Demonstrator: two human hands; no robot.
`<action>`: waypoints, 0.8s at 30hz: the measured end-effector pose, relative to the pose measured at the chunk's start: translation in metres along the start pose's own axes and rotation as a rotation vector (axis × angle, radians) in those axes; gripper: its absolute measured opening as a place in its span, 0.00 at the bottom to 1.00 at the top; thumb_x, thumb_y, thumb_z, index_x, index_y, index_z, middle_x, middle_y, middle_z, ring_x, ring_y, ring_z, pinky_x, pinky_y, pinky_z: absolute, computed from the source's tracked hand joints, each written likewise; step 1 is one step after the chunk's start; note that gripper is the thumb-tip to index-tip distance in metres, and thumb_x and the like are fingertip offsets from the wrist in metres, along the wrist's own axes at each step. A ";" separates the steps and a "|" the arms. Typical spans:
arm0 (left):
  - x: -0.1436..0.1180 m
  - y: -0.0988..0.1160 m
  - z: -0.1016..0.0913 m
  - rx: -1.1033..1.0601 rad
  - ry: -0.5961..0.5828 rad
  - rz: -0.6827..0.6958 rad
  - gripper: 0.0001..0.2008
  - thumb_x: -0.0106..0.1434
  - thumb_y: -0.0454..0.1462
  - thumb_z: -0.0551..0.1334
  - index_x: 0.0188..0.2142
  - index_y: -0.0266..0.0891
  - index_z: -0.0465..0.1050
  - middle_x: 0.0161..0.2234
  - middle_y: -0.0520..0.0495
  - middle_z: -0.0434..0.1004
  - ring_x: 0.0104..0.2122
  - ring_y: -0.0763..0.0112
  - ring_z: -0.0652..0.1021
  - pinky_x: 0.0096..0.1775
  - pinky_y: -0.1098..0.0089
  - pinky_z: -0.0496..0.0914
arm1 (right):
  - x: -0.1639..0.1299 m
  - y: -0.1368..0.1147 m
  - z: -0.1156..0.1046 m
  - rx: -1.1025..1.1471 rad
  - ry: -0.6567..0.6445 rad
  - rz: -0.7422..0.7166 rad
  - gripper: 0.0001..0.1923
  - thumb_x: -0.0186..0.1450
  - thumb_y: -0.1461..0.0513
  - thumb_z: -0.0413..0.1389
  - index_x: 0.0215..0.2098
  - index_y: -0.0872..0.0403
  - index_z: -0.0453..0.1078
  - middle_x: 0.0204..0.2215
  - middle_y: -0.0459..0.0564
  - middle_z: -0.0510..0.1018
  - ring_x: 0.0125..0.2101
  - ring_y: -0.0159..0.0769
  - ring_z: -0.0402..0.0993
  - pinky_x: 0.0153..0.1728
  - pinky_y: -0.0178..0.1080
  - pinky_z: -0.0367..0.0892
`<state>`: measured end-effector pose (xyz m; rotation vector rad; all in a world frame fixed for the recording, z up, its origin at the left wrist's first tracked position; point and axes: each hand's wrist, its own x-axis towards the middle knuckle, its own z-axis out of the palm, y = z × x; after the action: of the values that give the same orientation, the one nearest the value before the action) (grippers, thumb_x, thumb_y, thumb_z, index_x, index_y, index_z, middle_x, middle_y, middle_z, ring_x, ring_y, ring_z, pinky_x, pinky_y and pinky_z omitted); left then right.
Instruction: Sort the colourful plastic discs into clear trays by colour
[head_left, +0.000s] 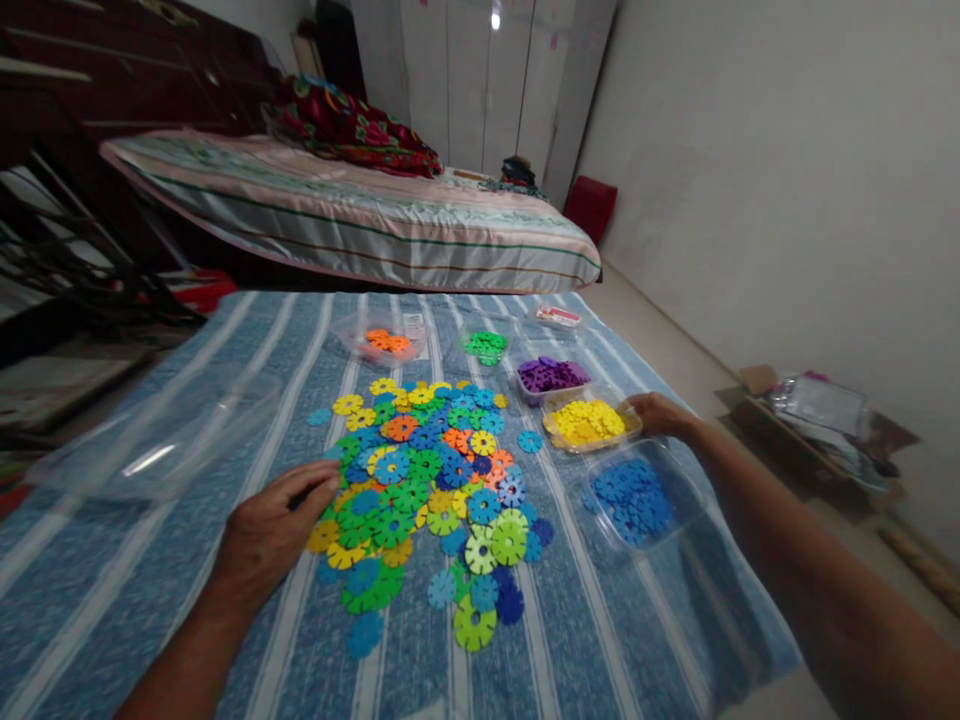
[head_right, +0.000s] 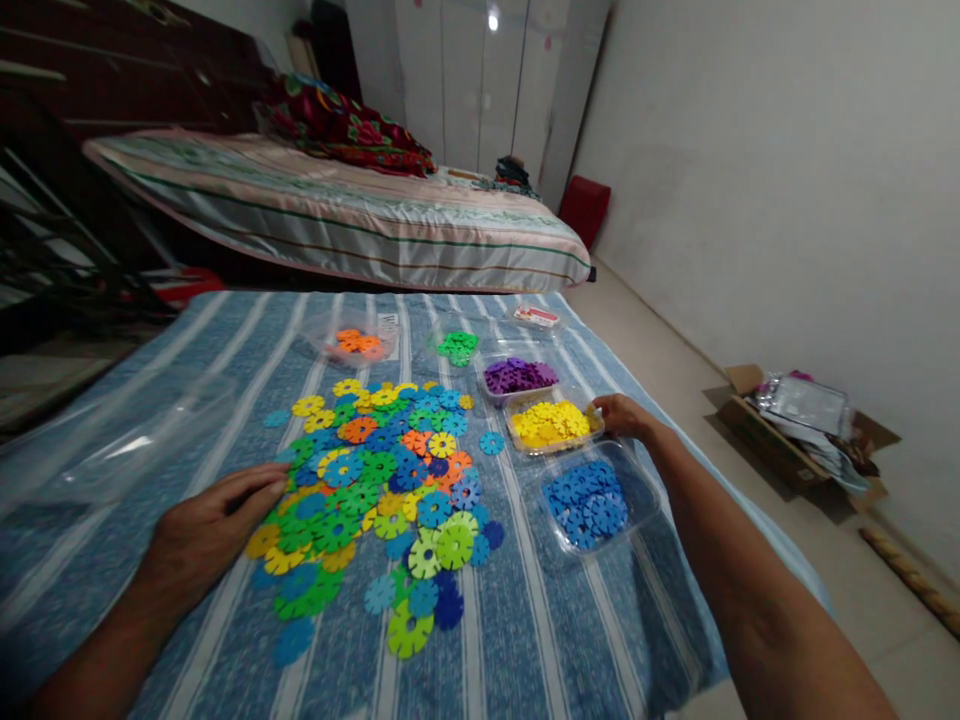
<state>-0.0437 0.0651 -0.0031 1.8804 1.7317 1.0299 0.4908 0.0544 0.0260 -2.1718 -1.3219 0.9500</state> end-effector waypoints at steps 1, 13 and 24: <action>0.000 0.000 0.000 0.003 -0.002 -0.004 0.14 0.51 0.49 0.60 0.31 0.46 0.78 0.39 0.52 0.83 0.42 0.59 0.80 0.53 0.60 0.71 | -0.001 0.000 0.001 0.005 0.013 0.009 0.08 0.44 0.67 0.64 0.24 0.56 0.75 0.12 0.38 0.71 0.16 0.25 0.66 0.17 0.25 0.59; -0.003 -0.004 0.004 -0.039 -0.006 0.035 0.15 0.53 0.48 0.59 0.33 0.43 0.78 0.40 0.48 0.83 0.43 0.60 0.80 0.52 0.61 0.71 | -0.028 -0.012 -0.016 0.129 0.354 0.109 0.11 0.56 0.61 0.62 0.20 0.56 0.67 0.11 0.44 0.70 0.12 0.26 0.65 0.15 0.29 0.63; -0.008 -0.005 0.009 -0.092 0.010 0.088 0.13 0.55 0.45 0.59 0.33 0.42 0.78 0.39 0.47 0.82 0.42 0.62 0.80 0.50 0.65 0.72 | -0.095 -0.093 0.064 0.201 0.337 -0.322 0.14 0.58 0.53 0.57 0.27 0.57 0.73 0.16 0.46 0.72 0.18 0.31 0.69 0.20 0.32 0.66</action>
<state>-0.0410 0.0603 -0.0145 1.9106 1.5913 1.1338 0.3585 0.0124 0.0757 -1.7996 -1.2947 0.5376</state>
